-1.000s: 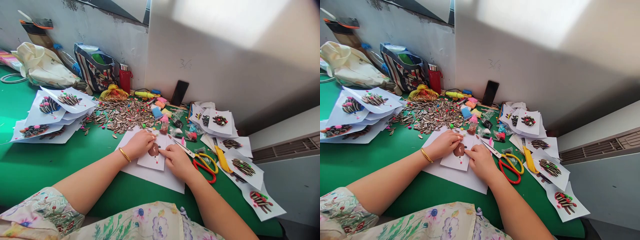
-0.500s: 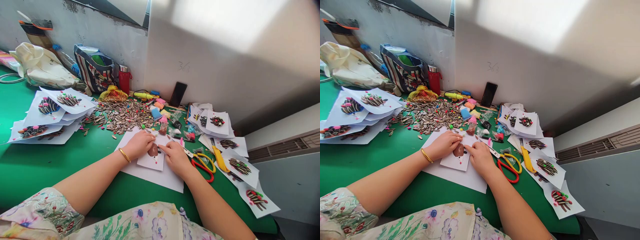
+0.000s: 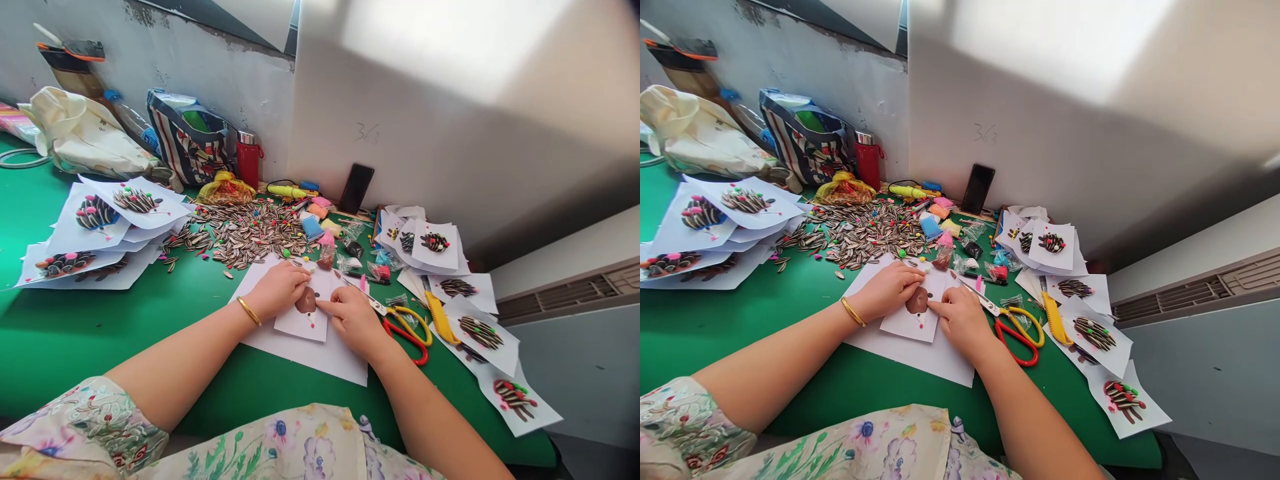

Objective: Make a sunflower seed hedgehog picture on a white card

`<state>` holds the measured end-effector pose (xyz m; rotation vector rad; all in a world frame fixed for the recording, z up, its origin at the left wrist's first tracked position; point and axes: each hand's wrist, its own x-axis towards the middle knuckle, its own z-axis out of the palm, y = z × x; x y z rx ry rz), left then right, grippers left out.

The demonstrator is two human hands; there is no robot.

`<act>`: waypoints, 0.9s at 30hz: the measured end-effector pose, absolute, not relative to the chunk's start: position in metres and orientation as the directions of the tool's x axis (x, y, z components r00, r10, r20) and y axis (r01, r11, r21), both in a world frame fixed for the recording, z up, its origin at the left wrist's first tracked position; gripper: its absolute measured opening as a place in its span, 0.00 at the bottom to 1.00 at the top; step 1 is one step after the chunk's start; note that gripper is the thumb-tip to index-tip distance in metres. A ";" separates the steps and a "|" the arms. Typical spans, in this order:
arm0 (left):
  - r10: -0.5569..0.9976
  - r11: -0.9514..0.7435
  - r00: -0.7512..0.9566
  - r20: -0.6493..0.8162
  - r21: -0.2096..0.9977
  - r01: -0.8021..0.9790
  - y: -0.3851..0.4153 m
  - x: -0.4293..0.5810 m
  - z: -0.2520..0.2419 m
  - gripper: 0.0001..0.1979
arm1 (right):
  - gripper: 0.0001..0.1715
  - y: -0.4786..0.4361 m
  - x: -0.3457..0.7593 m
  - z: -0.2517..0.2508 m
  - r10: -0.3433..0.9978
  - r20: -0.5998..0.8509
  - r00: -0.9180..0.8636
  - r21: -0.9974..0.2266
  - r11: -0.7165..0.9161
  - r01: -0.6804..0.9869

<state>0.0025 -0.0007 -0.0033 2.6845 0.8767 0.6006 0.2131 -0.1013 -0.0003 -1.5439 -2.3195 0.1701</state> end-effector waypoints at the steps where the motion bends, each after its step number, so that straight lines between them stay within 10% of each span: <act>1: 0.609 -0.786 0.731 0.308 0.360 0.503 -0.001 0.002 -0.004 0.15 | 0.27 -0.102 0.212 0.001 0.914 0.205 -0.350 -0.280 0.397 0.874; 27: 0.611 -0.783 0.729 0.309 0.372 0.499 0.000 0.003 -0.006 0.14 | 0.31 -0.098 0.206 -0.004 0.938 0.192 -0.290 -0.201 0.327 0.923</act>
